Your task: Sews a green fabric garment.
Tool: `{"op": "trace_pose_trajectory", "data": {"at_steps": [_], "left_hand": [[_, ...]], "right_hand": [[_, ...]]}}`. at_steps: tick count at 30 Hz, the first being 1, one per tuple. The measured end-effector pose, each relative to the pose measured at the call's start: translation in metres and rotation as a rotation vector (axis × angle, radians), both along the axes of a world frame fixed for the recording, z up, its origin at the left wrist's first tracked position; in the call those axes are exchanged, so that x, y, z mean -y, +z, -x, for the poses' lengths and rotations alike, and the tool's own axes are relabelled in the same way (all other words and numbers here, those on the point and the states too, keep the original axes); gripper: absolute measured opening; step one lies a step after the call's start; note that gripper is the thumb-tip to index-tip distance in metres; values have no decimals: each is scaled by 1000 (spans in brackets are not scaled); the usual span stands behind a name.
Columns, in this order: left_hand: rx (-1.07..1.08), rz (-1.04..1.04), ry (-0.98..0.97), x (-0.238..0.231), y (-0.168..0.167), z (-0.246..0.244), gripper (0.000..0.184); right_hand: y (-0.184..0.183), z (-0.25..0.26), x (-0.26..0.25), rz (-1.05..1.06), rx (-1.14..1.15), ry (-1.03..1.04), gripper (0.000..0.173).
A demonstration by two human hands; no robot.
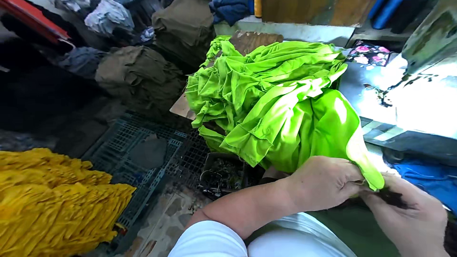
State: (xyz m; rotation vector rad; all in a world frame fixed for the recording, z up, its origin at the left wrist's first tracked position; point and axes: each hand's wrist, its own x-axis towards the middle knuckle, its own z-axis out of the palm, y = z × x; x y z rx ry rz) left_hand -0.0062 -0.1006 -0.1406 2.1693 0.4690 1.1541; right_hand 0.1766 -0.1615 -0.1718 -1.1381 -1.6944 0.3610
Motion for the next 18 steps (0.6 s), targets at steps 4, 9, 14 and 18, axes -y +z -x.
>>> {"op": "trace_pose_trajectory", "data": {"at_steps": [4,9,14,18], "left_hand": [[178,215,18,-7,8,5,10],[468,1004,-121,-8,40,22,22],[96,314,-138,-24,55,57,15],[-37,-16,-144,-25,51,64,16]], "right_hand": [[16,-7,5,190,-372,43,19],[43,-34,-4,319,-606,139,17],[47,-58,-1,377,-524,403,21],[40,-49,8,237,-542,328,20]]}}
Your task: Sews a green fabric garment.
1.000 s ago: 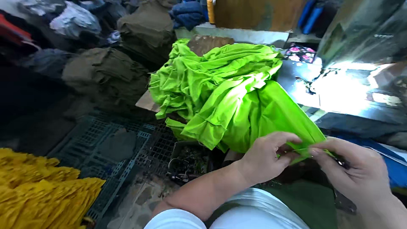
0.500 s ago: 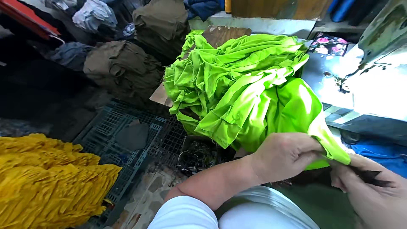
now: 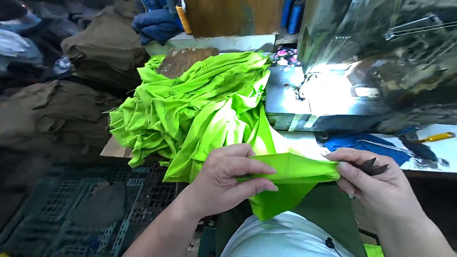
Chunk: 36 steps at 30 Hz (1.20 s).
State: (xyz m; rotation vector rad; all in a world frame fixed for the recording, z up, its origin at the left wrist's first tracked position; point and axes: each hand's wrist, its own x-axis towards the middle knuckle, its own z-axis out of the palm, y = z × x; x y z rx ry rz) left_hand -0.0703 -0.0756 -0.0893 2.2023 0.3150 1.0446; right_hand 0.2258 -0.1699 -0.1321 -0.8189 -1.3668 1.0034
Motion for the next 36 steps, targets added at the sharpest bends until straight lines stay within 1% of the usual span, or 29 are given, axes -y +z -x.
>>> {"op": "trace_pose_trajectory", "data": {"at_steps": [2,4,7,9,10,13,17,21,23,24,25,27,28,29,30,31,32,33,34,35,36], "left_hand": [[-20,-120,83,1,-4,-2,21],[-24,-260,180,2,-9,-4,23],[-46,-485,289,5,-14,-4,20],[-55,-586,315,6,-18,-2,20],[-46,-610,320,5,-20,-1,20],[-49,-630,337,6,-22,1,20],[-205,-692,364,8,-20,-1,25],[-130,-694,332,7,-21,3,23],[-74,-597,307,6,-25,1,21],[-35,-473,260,6,-28,-1,19],[37,-298,176,7,-31,-6,17],[303,92,37,11,-34,-26,18],[380,172,43,12,-31,-38,18],[387,121,87,7,-26,-48,18],[337,-31,154,-5,-20,-57,16],[253,-226,221,-24,-16,-66,15],[172,-397,263,-46,-14,-77,16],[83,-501,283,-70,-16,-88,16],[-40,-538,300,-90,-20,-99,12],[-179,-528,335,-104,-24,-108,5],[-310,-476,380,-110,-23,-117,5]], "right_hand": [[-5,1,5,-109,60,-35,22],[-8,2,9,-241,218,-99,21],[-11,9,15,-427,474,-341,23],[-15,15,19,-538,591,-513,23],[-17,16,21,-580,630,-568,22],[-19,16,24,-633,709,-633,19],[-17,15,27,-596,789,-627,23],[-12,8,31,-606,817,-611,19],[-12,6,32,-613,807,-590,18],[-12,6,32,-612,794,-574,18],[-12,6,32,-604,773,-554,18],[-15,11,28,-568,714,-502,19],[-17,15,25,-537,680,-461,19],[-21,19,20,-486,639,-412,21],[-27,25,14,-406,583,-363,24],[-34,30,7,-289,512,-317,30],[-41,36,1,-135,430,-284,32],[-45,40,-4,49,341,-261,31],[-47,44,-10,248,248,-240,28],[-47,46,-15,418,144,-222,28],[-47,46,-20,541,46,-213,28]]}}
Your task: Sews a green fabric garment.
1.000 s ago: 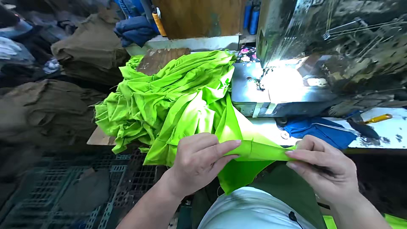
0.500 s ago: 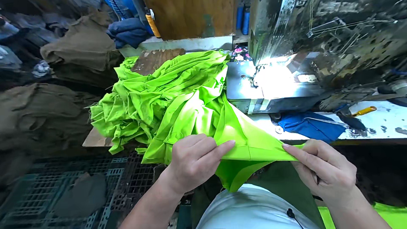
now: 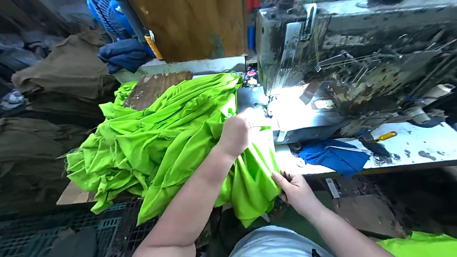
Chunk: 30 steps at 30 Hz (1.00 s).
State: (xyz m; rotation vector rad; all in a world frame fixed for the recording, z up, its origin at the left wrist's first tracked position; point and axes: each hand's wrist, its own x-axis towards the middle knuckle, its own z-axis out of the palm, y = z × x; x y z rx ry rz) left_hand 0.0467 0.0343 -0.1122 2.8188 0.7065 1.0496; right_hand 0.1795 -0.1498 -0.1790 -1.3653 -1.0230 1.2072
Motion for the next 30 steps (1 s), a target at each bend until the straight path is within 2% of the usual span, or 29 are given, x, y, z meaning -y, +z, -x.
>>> {"op": "trace_pose_trajectory", "data": {"at_steps": [2,5,10,18,25,27,30], "left_hand": [[-170,191,165,-2,15,-13,5],[-218,401,291,-18,28,-30,13],[-237,469,171,-69,33,-62,15],[-293,411,148,-69,33,-63,12],[-199,516,161,-89,32,-70,20],[-216,431,181,-92,36,-68,19],[-169,119,126,-74,36,-53,19]], "right_hand": [[-1,-3,-6,97,-159,-23,27],[1,-9,-13,97,-317,-49,25],[12,-17,-38,-12,-341,-110,20],[5,-11,-29,-33,-387,-107,22],[12,-15,-65,-58,-360,-109,20],[17,-14,-71,-78,-359,-117,21],[17,-19,-64,-48,-293,-72,19]]}}
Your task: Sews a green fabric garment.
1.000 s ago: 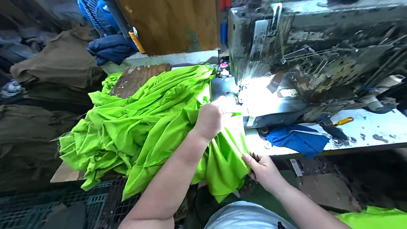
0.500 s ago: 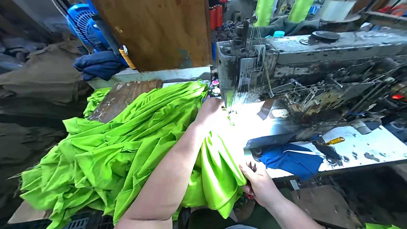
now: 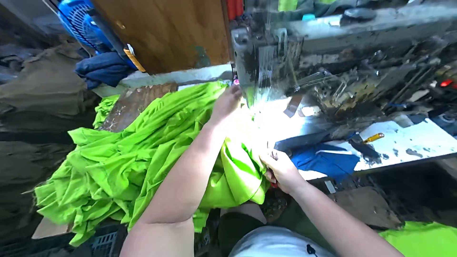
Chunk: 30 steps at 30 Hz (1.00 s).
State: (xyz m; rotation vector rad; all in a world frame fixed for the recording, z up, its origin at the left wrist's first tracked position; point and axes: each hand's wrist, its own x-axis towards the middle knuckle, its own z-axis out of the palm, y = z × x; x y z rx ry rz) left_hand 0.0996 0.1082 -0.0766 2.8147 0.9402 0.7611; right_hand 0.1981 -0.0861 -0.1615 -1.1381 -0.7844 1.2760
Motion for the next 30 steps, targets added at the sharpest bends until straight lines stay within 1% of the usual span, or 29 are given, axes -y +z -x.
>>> {"op": "trace_pose_trajectory", "data": {"at_steps": [1,2,3,4,5,6,7,8,9,10,11,12,14,18,20,21,22,23,24,25,26,27,28,29,30], "left_hand": [[72,-130,-65,14,-6,10,14],[67,-171,-106,36,-9,21,11],[-8,-133,-152,65,-9,34,11],[-136,-41,-192,94,-10,46,14],[-287,72,-203,120,-12,57,22],[-390,140,-183,135,-23,68,33],[-472,224,-126,143,-34,76,42],[-502,294,-61,148,-46,84,46],[-432,277,-25,151,-62,93,44],[-272,132,-33,149,-86,102,39],[-150,48,-40,148,-101,107,37],[-92,23,-35,151,-106,109,39],[-83,25,-9,159,-106,109,41],[-130,99,-19,172,-99,101,26],[-116,83,-5,180,-92,94,17],[-108,50,7,185,-88,90,15],[-104,11,16,192,-82,88,13],[-101,-31,21,200,-76,85,11],[-91,-60,25,208,-69,83,10],[-72,-72,25,215,-65,82,10],[-40,-44,11,220,-62,82,12],[14,39,-20,223,-62,83,14],[84,141,-59,223,-64,83,16],[153,212,-101,222,-67,84,16],[220,241,-148,222,-70,84,15]], "right_hand": [[-2,-1,9,1,52,-1,17],[-8,-2,22,-15,114,-21,14],[-14,-5,35,-32,184,-51,12],[-20,-10,50,-40,265,-72,19],[-26,-14,64,-43,338,-94,27],[-31,-19,76,-50,402,-125,31],[-36,-22,87,-63,448,-163,30],[-42,-25,95,-81,474,-193,27],[-48,-25,103,-96,482,-210,24],[-53,-25,108,-116,479,-213,22],[-57,-23,112,-140,468,-210,22],[-61,-21,115,-157,459,-200,23],[-63,-19,120,-180,477,-170,27],[-62,-20,125,-233,574,-63,30],[-62,-21,128,-248,681,-13,33],[-61,-21,129,-232,774,10,34],[-59,-22,130,-173,874,33,36],[-54,-22,131,-66,958,71,34],[-47,-23,131,66,1007,126,32],[-39,-25,131,187,1022,179,34],[-31,-26,131,244,1020,193,39],[-28,-25,133,199,1033,151,38],[-28,-23,135,69,1070,58,33],[-31,-21,135,-106,1118,-60,29],[-35,-20,132,-273,1158,-157,26]]}}
